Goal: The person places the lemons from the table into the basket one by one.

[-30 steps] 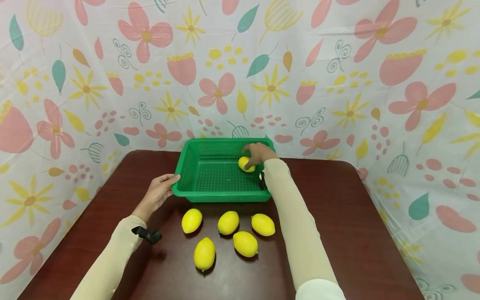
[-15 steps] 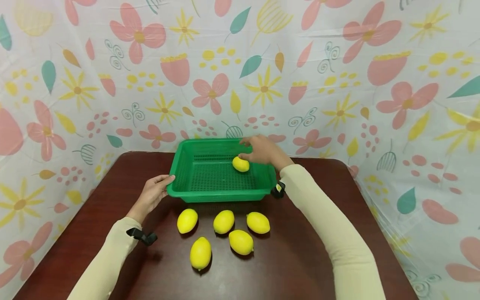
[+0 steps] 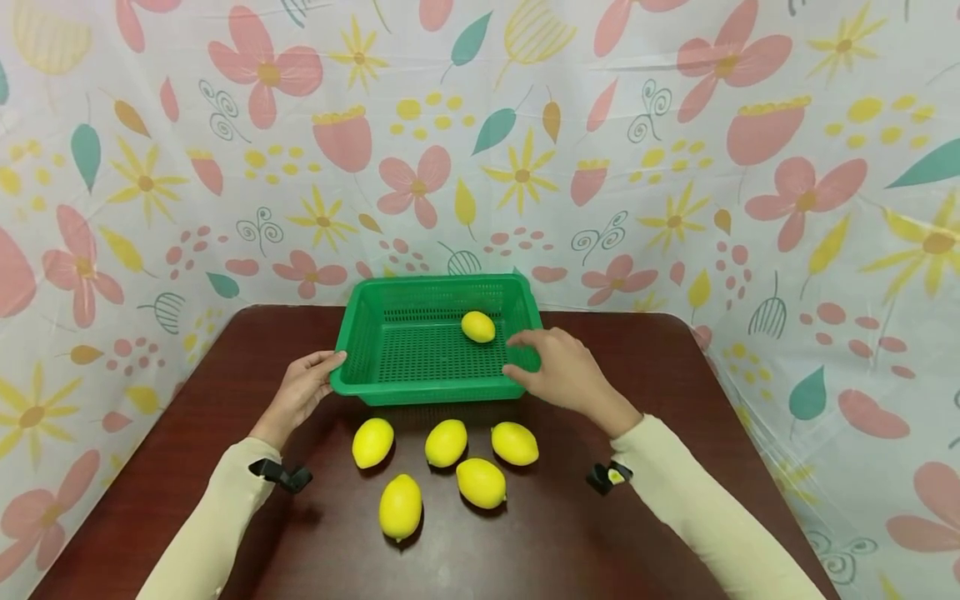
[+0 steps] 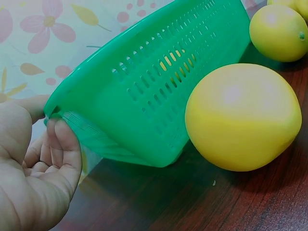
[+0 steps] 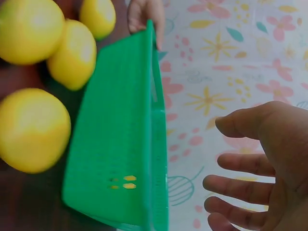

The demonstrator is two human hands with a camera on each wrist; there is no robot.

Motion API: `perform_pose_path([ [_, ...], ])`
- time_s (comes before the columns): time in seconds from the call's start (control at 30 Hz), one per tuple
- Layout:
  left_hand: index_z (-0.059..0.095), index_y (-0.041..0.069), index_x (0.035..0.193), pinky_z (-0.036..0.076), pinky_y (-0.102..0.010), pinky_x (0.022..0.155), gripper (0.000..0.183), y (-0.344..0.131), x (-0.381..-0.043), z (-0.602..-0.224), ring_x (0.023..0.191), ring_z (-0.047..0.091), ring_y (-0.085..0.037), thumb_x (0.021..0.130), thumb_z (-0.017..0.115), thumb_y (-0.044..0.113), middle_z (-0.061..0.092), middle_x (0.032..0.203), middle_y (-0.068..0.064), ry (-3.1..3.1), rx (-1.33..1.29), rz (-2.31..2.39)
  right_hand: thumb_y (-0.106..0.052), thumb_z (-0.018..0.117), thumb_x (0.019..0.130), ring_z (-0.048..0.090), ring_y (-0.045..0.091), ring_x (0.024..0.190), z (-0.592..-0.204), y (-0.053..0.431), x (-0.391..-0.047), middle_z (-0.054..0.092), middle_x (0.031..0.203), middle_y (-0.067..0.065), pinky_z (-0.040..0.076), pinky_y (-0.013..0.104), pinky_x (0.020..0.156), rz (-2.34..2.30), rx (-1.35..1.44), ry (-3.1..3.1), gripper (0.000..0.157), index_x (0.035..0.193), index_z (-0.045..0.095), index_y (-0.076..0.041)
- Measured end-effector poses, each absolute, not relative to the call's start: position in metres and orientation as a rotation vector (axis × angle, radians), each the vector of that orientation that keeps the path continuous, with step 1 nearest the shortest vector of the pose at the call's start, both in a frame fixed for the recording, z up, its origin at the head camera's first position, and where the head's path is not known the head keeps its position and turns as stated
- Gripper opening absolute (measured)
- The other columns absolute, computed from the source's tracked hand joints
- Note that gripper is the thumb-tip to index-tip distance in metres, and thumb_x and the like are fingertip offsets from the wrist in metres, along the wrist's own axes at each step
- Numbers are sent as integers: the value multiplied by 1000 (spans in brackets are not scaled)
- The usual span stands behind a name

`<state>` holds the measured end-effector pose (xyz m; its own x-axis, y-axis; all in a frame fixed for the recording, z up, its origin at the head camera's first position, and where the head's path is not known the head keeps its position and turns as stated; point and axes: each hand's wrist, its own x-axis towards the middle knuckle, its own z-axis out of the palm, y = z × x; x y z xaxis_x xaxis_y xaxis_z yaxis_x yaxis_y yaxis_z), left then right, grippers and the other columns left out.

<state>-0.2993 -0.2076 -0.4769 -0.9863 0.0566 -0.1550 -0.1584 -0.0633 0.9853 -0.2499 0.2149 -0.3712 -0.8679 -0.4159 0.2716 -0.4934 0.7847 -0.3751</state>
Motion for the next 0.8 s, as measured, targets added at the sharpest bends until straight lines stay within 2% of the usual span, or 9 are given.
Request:
perform_pose_path([
  [0.2, 56, -2, 132, 56, -23, 78, 51, -207, -299, -477, 83, 66, -9, 100, 69, 35, 66, 97, 2, 2010, -108, 2215, -31, 81, 91, 66, 24, 93, -396, 222, -219, 73, 117, 4, 56, 42, 78, 699, 722, -2744, 37, 121, 74, -11],
  [0.37, 57, -3, 130, 56, -24, 77, 50, -206, -297, -476, 81, 66, -10, 99, 71, 34, 67, 96, 0, 1977, -134, 2242, -31, 82, 89, 66, 22, 98, -419, 223, -202, 73, 112, 2, 56, 42, 82, 721, 692, -2760, 38, 120, 74, -11],
  [0.53, 55, -4, 132, 55, -24, 77, 55, -205, -296, -477, 81, 65, -10, 99, 71, 36, 66, 95, 0, 1983, -140, 2232, -34, 83, 87, 65, 25, 102, -442, 221, -196, 72, 115, 4, 56, 44, 84, 746, 650, -2808, 43, 121, 73, -10],
  [0.8, 58, -2, 126, 55, -23, 75, 45, -205, -296, -477, 79, 64, -10, 99, 71, 33, 66, 92, 2, 1975, -140, 2251, -41, 84, 85, 65, 27, 108, -469, 221, -197, 71, 121, 5, 58, 47, 82, 664, 629, -2862, 51, 124, 72, -12],
])
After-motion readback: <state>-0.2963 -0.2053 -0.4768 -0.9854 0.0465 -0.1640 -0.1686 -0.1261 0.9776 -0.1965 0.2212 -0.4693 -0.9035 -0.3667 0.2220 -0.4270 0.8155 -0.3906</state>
